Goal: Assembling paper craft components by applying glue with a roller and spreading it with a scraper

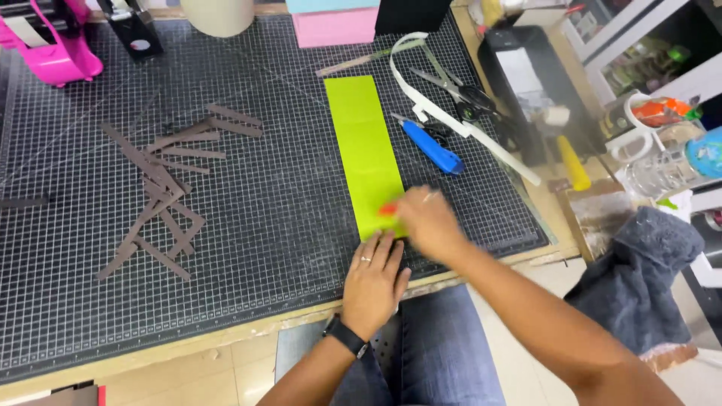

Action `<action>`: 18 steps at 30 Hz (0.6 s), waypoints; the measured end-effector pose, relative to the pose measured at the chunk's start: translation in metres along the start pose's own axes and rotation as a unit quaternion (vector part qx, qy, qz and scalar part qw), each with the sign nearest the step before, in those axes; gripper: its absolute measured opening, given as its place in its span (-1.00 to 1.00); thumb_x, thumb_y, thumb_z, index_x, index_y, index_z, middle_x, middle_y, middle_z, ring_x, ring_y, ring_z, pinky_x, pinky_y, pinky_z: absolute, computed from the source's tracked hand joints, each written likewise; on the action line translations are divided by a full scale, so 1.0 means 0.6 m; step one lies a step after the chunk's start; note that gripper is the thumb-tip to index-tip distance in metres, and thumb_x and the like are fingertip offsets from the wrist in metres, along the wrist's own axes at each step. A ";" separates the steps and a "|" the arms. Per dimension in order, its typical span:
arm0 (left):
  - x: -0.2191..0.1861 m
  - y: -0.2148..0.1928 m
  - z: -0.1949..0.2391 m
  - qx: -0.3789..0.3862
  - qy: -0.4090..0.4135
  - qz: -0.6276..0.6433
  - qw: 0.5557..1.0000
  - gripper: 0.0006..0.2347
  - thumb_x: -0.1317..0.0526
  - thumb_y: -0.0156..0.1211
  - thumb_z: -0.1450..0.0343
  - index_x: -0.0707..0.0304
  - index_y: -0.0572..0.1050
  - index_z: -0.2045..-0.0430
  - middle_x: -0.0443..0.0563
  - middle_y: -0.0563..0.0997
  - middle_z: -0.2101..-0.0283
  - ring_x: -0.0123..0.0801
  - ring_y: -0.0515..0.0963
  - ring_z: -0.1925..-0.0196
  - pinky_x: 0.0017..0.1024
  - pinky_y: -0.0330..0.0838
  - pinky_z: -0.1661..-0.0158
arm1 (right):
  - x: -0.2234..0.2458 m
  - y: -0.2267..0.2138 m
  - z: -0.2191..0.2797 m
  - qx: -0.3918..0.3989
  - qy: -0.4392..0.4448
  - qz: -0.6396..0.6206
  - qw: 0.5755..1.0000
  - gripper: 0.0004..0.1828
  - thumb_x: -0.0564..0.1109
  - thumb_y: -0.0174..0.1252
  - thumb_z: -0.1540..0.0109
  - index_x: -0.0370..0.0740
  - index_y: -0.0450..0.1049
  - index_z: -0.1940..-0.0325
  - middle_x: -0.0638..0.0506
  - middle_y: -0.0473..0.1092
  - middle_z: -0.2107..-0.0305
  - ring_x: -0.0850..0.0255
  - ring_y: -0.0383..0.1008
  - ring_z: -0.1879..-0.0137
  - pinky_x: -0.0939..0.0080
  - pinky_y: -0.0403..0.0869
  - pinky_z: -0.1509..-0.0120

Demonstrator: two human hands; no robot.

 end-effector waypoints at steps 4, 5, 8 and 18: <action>0.014 0.028 0.006 0.035 0.002 -0.017 0.999 -0.55 0.04 0.06 -0.47 0.34 0.43 -0.19 0.24 0.42 -0.29 0.06 0.31 -0.38 -0.01 0.11 -0.37 | -0.010 0.064 -0.021 -0.026 -0.041 0.116 0.992 -0.51 0.36 -0.03 -0.33 -0.08 0.42 0.06 -0.06 0.31 0.29 -0.03 0.30 0.19 -0.05 0.24 0.14; 0.013 0.027 0.009 0.033 0.007 -0.018 0.999 -0.55 0.06 0.07 -0.47 0.34 0.42 -0.21 0.22 0.42 -0.31 0.05 0.32 -0.39 -0.03 0.12 -0.37 | -0.027 0.076 -0.038 -0.032 -0.027 0.154 0.987 -0.69 0.11 -0.04 -0.29 -0.08 0.43 0.05 -0.06 0.34 0.27 -0.06 0.32 0.15 -0.08 0.26 0.13; 0.001 0.014 0.016 0.031 0.015 -0.004 0.999 -0.57 0.11 0.10 -0.47 0.36 0.44 -0.20 0.23 0.45 -0.29 0.07 0.36 -0.36 -0.03 0.17 -0.35 | -0.056 0.098 -0.072 -0.052 -0.008 0.174 0.983 -0.84 -0.11 0.00 -0.31 -0.07 0.43 0.05 -0.04 0.35 0.25 -0.06 0.32 0.14 -0.08 0.26 0.12; 0.006 0.011 0.007 0.015 0.015 -0.011 1.000 -0.57 0.09 0.06 -0.50 0.35 0.43 -0.21 0.20 0.43 -0.31 0.04 0.34 -0.38 -0.04 0.14 -0.38 | -0.017 0.095 -0.035 0.028 -0.035 0.151 0.988 -0.58 -0.27 0.03 -0.12 -0.04 0.46 -0.06 -0.03 0.39 0.20 0.00 0.36 0.11 -0.01 0.30 0.07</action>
Point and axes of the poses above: each hand's wrist, its own z-axis away from the middle knuckle, its own y-axis out of the palm, x = y × z, the point moved 7 cm from there along -z, towards the middle knuckle
